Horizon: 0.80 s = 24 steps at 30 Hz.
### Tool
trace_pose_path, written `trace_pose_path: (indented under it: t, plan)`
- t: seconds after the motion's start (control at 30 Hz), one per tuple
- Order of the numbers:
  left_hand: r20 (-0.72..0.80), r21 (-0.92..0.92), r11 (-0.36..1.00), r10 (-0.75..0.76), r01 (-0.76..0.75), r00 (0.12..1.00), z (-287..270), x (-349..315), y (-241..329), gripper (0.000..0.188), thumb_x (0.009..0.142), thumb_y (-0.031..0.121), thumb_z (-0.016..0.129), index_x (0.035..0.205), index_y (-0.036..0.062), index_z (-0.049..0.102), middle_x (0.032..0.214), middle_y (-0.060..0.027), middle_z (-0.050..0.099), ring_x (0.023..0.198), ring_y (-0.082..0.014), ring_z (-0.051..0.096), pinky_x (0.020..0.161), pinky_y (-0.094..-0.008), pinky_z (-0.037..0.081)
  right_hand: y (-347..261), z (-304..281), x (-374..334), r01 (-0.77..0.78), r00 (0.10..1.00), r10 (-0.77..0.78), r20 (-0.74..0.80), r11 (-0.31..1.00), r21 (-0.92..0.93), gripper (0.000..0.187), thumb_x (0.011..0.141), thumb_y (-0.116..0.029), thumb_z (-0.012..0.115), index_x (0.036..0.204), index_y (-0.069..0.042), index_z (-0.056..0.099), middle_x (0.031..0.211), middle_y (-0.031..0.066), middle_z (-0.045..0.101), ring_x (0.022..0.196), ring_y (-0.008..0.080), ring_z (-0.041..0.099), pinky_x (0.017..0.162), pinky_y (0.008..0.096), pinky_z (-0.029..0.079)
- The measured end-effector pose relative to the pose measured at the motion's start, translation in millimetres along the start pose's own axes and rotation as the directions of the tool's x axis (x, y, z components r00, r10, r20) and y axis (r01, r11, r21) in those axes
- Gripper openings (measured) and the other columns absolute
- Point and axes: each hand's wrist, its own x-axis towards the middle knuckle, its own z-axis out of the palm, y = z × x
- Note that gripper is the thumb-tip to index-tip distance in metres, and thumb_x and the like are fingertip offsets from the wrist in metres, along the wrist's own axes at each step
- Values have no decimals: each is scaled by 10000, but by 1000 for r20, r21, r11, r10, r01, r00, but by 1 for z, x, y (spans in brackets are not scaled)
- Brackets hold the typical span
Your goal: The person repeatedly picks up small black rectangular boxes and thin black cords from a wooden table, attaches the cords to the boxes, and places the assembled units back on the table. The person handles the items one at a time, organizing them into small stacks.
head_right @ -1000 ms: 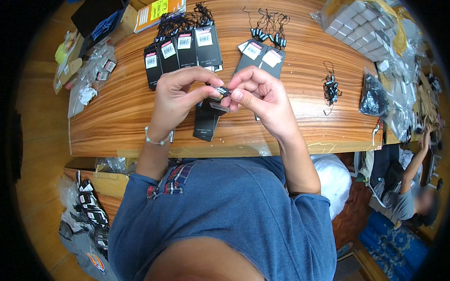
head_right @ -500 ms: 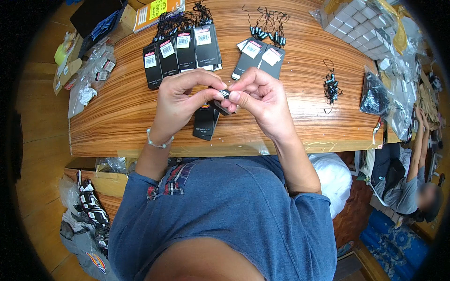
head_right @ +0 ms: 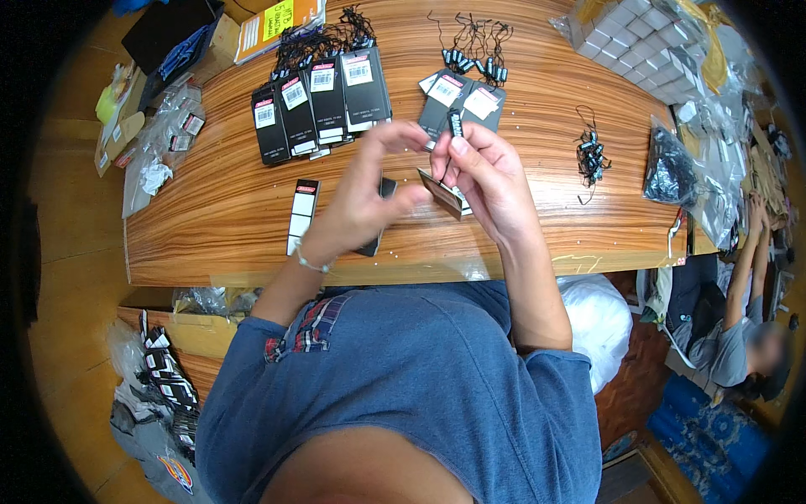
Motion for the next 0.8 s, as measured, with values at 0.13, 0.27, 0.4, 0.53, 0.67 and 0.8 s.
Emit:
trace_pose_path:
  t: [0.13,0.27,0.4,0.53,0.67,0.8]
  plan:
    - [53,-179,964,-189,196,981,29,-9,-6,409,810,99,593,1163,31,399,1084,-91,475,1053,-194,470,885,-314,373,5,-4,-4,140,990,-136,-46,985,102,179,904,-180,488,947,-10,524,773,63,550,694,84,506,632,187,417]
    - [-50,-25,991,-129,128,990,36,-2,-4,320,809,80,579,1099,29,453,1053,-97,484,1014,-216,482,861,-313,383,6,-7,-5,193,975,-179,-134,976,100,203,908,-196,473,990,-16,517,781,56,545,690,88,486,647,200,415]
    - [-41,316,949,12,2,999,37,6,-9,197,825,50,532,1016,20,497,992,-112,498,1000,-238,482,857,-319,382,7,-17,-3,256,945,-239,-225,966,47,219,922,-202,439,987,-12,525,825,62,552,685,89,466,651,201,406]
    - [66,28,974,-226,224,972,35,16,-17,169,871,35,460,1037,0,463,934,-98,562,924,-172,532,805,-293,420,-5,-31,2,305,921,-282,-270,951,46,233,934,-217,416,944,-27,549,934,72,547,778,98,474,673,220,384]
    - [141,-257,889,-354,379,925,35,34,-30,329,884,22,442,1208,44,387,945,-103,593,866,-115,570,758,-239,456,-38,-59,22,300,895,-324,-307,946,-126,238,933,-228,422,884,-46,568,959,51,535,845,126,456,705,250,357]
    - [158,-270,879,-363,393,918,35,64,-53,283,845,34,528,1127,31,496,936,-70,603,835,-103,585,740,-207,473,-77,-90,67,308,896,-389,-215,892,-331,246,923,-249,426,862,-77,591,861,3,517,768,106,417,683,253,343]
